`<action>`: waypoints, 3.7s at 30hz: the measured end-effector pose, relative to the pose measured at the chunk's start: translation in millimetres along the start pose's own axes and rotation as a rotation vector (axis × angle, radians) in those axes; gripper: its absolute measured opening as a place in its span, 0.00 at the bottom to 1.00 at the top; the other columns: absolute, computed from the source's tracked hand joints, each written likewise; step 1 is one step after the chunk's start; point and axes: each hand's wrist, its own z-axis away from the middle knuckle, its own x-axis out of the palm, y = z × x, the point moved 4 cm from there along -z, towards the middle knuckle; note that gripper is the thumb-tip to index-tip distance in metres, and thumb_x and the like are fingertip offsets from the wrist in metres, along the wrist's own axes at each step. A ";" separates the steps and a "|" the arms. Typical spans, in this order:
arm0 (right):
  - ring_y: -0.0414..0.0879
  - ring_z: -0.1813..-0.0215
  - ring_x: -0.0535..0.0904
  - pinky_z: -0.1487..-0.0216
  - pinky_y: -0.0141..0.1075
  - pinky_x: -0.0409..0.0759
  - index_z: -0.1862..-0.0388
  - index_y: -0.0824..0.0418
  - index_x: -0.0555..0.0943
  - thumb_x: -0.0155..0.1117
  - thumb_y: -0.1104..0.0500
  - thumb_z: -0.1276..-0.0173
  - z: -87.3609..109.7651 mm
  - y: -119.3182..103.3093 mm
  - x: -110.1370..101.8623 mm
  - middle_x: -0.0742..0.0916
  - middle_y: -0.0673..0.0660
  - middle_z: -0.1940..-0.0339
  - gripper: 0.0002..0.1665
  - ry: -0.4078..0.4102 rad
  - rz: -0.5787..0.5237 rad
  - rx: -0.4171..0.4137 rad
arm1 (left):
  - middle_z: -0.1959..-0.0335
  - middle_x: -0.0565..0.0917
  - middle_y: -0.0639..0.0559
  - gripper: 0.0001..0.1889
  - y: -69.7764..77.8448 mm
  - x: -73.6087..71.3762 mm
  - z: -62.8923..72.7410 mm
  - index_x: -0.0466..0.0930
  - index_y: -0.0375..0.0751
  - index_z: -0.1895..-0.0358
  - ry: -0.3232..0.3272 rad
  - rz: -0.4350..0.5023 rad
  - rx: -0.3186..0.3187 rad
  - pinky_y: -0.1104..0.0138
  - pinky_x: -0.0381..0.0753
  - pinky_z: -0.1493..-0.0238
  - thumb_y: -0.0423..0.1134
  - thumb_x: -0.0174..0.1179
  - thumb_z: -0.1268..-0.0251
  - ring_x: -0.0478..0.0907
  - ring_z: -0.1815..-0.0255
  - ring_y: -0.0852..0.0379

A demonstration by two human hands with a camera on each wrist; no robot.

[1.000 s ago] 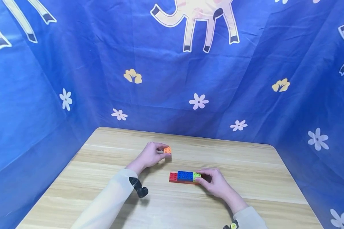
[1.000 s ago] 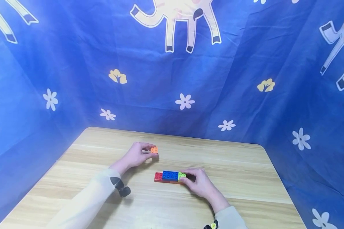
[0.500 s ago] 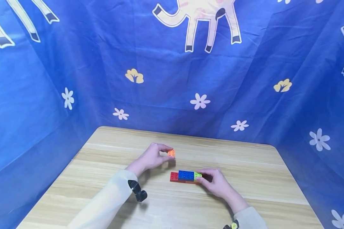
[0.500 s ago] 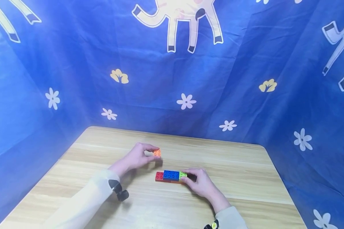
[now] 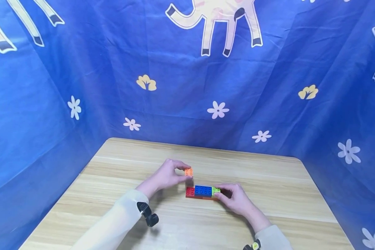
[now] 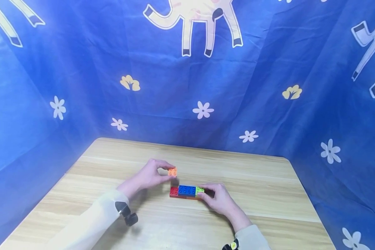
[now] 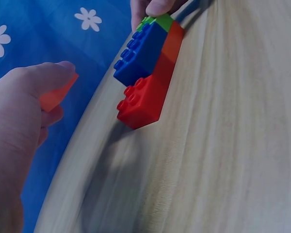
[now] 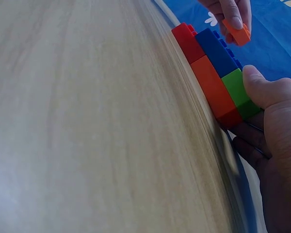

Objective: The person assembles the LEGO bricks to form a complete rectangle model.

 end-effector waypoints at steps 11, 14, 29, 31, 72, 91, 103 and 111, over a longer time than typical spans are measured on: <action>0.47 0.43 0.87 0.38 0.47 0.82 0.44 0.53 0.91 0.75 0.48 0.27 -0.3 -0.7 -2.1 0.91 0.51 0.46 0.18 -0.007 0.011 0.017 | 0.53 0.91 0.60 0.22 3.4 6.1 8.7 0.91 0.47 0.46 -0.025 0.046 0.019 0.55 0.83 0.41 0.50 0.81 0.41 0.86 0.49 0.59; 0.47 0.44 0.87 0.38 0.47 0.82 0.44 0.53 0.91 0.75 0.48 0.27 0.0 -0.4 -2.1 0.91 0.50 0.46 0.18 -0.007 0.010 0.017 | 0.53 0.91 0.62 0.23 1.9 10.1 11.7 0.91 0.48 0.45 -0.047 0.060 -0.007 0.54 0.83 0.40 0.52 0.81 0.41 0.86 0.48 0.58; 0.47 0.44 0.87 0.38 0.47 0.82 0.43 0.54 0.91 0.75 0.48 0.28 0.7 1.4 -0.3 0.91 0.52 0.46 0.19 0.003 0.015 0.012 | 0.57 0.91 0.64 0.23 -5.2 32.4 26.3 0.92 0.46 0.46 -0.114 0.121 -0.021 0.59 0.84 0.43 0.53 0.79 0.40 0.86 0.54 0.65; 0.47 0.43 0.87 0.38 0.48 0.82 0.43 0.54 0.91 0.75 0.47 0.28 0.7 2.0 -0.1 0.91 0.53 0.46 0.19 0.000 0.012 0.016 | 0.58 0.91 0.64 0.22 -6.0 33.8 27.5 0.92 0.46 0.46 -0.116 0.119 -0.026 0.59 0.84 0.44 0.53 0.79 0.40 0.86 0.55 0.66; 0.47 0.43 0.87 0.37 0.48 0.81 0.42 0.56 0.90 0.75 0.49 0.28 0.5 1.4 -0.8 0.91 0.51 0.46 0.20 -0.003 -0.012 0.002 | 0.57 0.91 0.65 0.20 -11.7 44.5 32.2 0.93 0.49 0.47 -0.111 0.116 0.008 0.64 0.84 0.49 0.55 0.77 0.37 0.85 0.56 0.66; 0.46 0.45 0.87 0.38 0.47 0.82 0.43 0.54 0.90 0.76 0.49 0.28 4.2 4.5 1.8 0.91 0.49 0.47 0.19 0.005 -0.025 0.015 | 0.53 0.91 0.62 0.21 -7.5 45.1 37.1 0.92 0.47 0.45 -0.103 0.069 0.012 0.59 0.83 0.42 0.54 0.76 0.36 0.85 0.50 0.63; 0.48 0.42 0.86 0.37 0.47 0.82 0.42 0.51 0.90 0.75 0.46 0.28 4.4 9.1 5.4 0.91 0.49 0.45 0.20 -0.001 -0.041 0.059 | 0.53 0.91 0.60 0.22 -9.5 44.5 40.1 0.90 0.45 0.43 -0.090 0.049 0.034 0.60 0.83 0.42 0.54 0.75 0.34 0.86 0.50 0.63; 0.48 0.41 0.86 0.36 0.45 0.81 0.40 0.55 0.89 0.74 0.49 0.27 7.1 10.2 3.4 0.90 0.50 0.43 0.20 0.002 -0.057 0.056 | 0.50 0.91 0.56 0.24 -8.7 47.3 39.7 0.90 0.43 0.42 -0.085 0.088 0.018 0.57 0.83 0.40 0.54 0.75 0.34 0.86 0.46 0.58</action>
